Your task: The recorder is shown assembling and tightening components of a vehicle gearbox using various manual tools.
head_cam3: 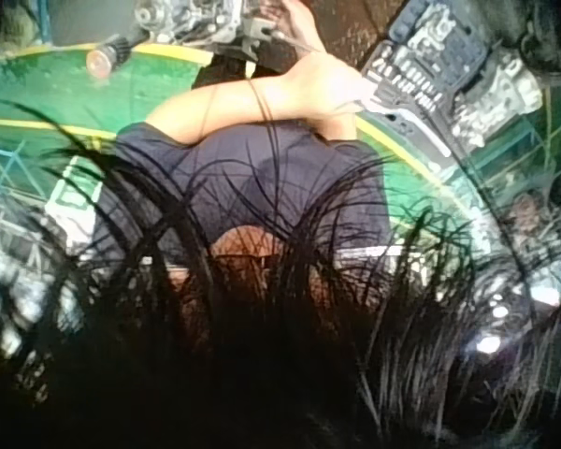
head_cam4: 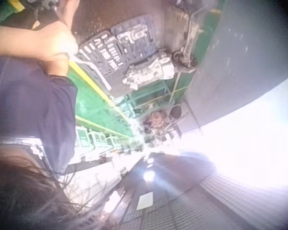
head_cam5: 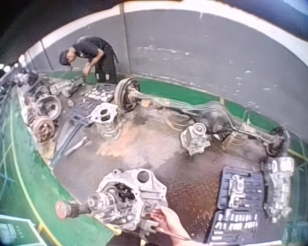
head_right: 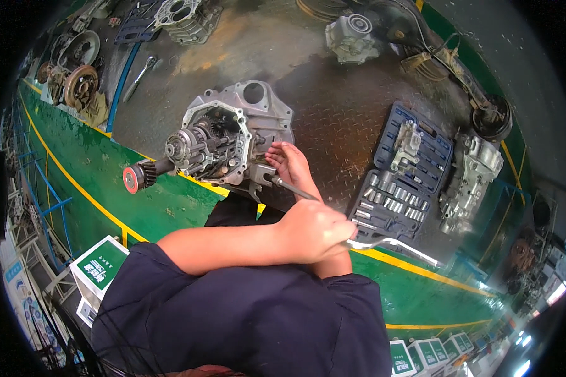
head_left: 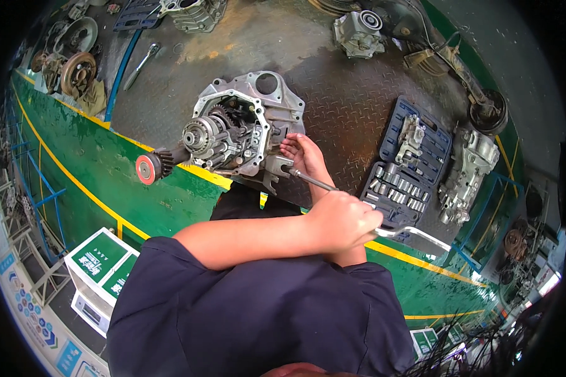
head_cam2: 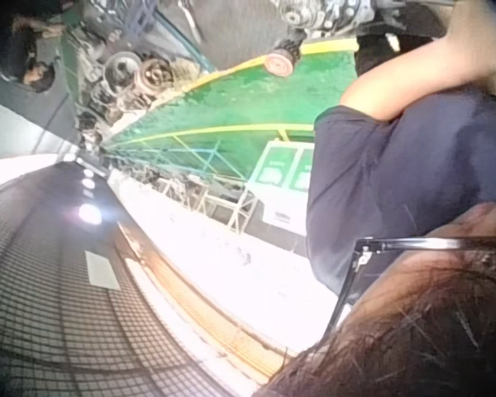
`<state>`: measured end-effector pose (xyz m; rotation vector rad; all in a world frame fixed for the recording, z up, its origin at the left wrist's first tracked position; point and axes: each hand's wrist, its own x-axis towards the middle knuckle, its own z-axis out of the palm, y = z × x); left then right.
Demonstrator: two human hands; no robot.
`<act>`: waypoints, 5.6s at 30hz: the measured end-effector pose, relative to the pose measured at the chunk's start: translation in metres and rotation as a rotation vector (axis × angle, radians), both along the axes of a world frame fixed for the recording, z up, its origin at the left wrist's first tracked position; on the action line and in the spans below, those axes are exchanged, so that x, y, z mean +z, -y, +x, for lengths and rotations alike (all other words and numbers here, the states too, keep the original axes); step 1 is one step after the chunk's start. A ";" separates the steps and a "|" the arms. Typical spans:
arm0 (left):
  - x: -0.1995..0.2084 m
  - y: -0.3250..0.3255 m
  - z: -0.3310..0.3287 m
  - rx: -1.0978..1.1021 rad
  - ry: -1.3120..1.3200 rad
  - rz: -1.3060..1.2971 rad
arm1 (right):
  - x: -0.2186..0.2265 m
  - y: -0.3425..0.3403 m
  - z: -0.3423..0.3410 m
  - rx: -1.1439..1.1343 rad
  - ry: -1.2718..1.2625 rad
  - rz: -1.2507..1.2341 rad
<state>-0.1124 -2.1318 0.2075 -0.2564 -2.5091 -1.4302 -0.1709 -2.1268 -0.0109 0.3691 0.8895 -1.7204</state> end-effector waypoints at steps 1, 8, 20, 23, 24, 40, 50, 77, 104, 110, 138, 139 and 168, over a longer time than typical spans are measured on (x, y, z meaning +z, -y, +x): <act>0.009 0.004 0.007 -0.010 -0.020 0.030 | -0.011 -0.003 0.003 0.024 -0.070 0.028; 0.037 0.025 0.045 -0.130 -0.047 0.109 | -0.040 -0.016 0.016 0.178 -0.509 0.235; 0.052 -0.016 0.057 -0.182 0.019 0.117 | -0.015 -0.044 0.021 0.116 -1.642 0.686; 0.050 -0.022 0.060 -0.217 0.074 0.119 | -0.023 -0.029 0.005 0.172 -1.757 0.587; 0.050 -0.023 0.059 -0.229 0.074 0.122 | -0.025 -0.028 0.000 0.242 -1.775 0.550; 0.005 -0.046 0.070 -0.259 0.351 0.058 | -0.097 -0.239 0.078 0.060 -1.553 1.181; 0.009 -0.052 0.058 -0.214 0.371 0.000 | 0.107 -0.256 0.004 -0.830 -0.347 0.090; -0.049 -0.006 -0.059 0.154 0.169 -0.321 | 0.160 -0.175 -0.081 -0.920 -0.346 -0.114; -0.106 -0.013 -0.032 -0.178 0.327 -0.281 | 0.091 -0.166 -0.121 -1.007 0.000 0.224; -0.134 -0.042 -0.065 -0.136 0.601 -0.331 | 0.129 -0.151 -0.108 -0.945 -0.243 -0.068; -0.131 -0.053 -0.049 -0.123 0.578 -0.302 | 0.119 -0.161 -0.130 -0.997 -0.151 0.088; -0.137 -0.051 -0.065 -0.146 0.628 -0.293 | 0.128 -0.159 -0.127 -0.976 -0.200 0.064; -0.107 -0.047 -0.086 -0.049 0.710 -0.263 | 0.173 -0.134 -0.115 -0.787 -0.371 -0.111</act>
